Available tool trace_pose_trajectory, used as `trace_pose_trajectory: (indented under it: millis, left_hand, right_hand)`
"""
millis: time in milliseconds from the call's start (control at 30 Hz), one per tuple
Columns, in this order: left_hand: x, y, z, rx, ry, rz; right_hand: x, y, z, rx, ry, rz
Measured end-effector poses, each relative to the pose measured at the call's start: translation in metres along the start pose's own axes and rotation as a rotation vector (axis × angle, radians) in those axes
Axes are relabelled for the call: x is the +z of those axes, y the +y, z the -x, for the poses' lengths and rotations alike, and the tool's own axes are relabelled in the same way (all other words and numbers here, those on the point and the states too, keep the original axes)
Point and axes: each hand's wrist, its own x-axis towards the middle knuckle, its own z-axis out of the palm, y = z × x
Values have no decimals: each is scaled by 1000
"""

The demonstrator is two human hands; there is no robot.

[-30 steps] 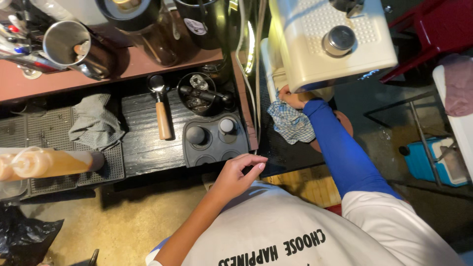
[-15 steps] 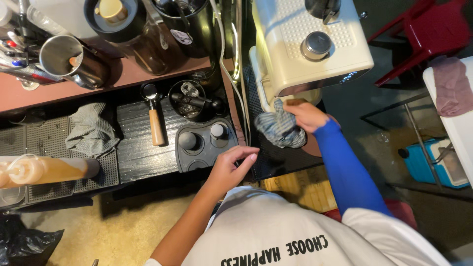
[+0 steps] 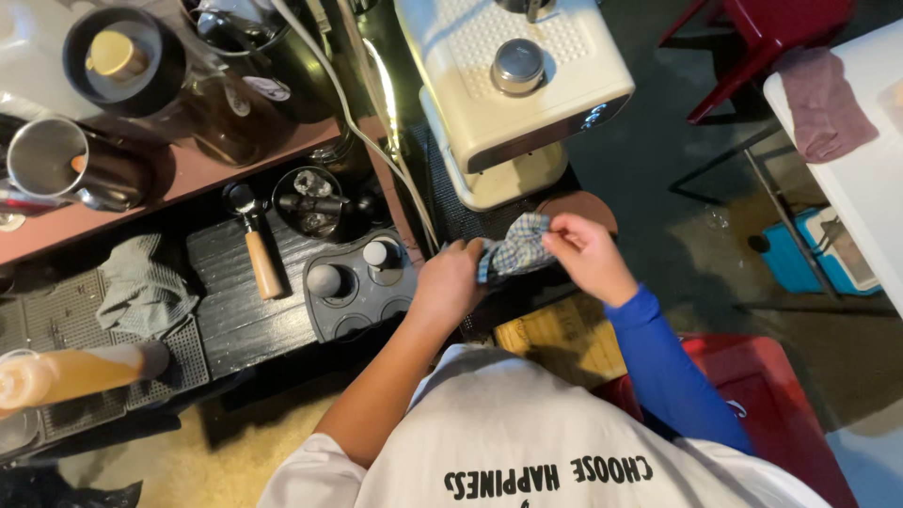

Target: The person cleans a coffee machine and the surrounding counter area. They wipe the machine's drip tray and body with a cloth, remove and clean the drip tray, and wipe the counter surface. The person also handles a portafilter and a bottle of cleaning solution.

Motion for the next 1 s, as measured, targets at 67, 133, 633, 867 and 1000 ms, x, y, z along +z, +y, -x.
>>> trace_pose_trajectory:
  millis: [67, 133, 633, 867, 1000]
  left_hand:
    - [0, 2, 1, -41, -14, 1]
    - [6, 1, 2, -55, -3, 73]
    - [-16, -5, 40, 46, 125, 655]
    - [-35, -11, 71, -133, 174, 781]
    - [-34, -22, 79, -171, 197, 762]
  right_hand:
    - [2, -5, 15, -252, 79, 420]
    - [19, -19, 35, -484, 98, 641]
    - [2, 35, -155, -446, 313, 1000]
    - [62, 61, -178, -558, 184, 1101]
    - [86, 68, -196, -409, 113, 1036]
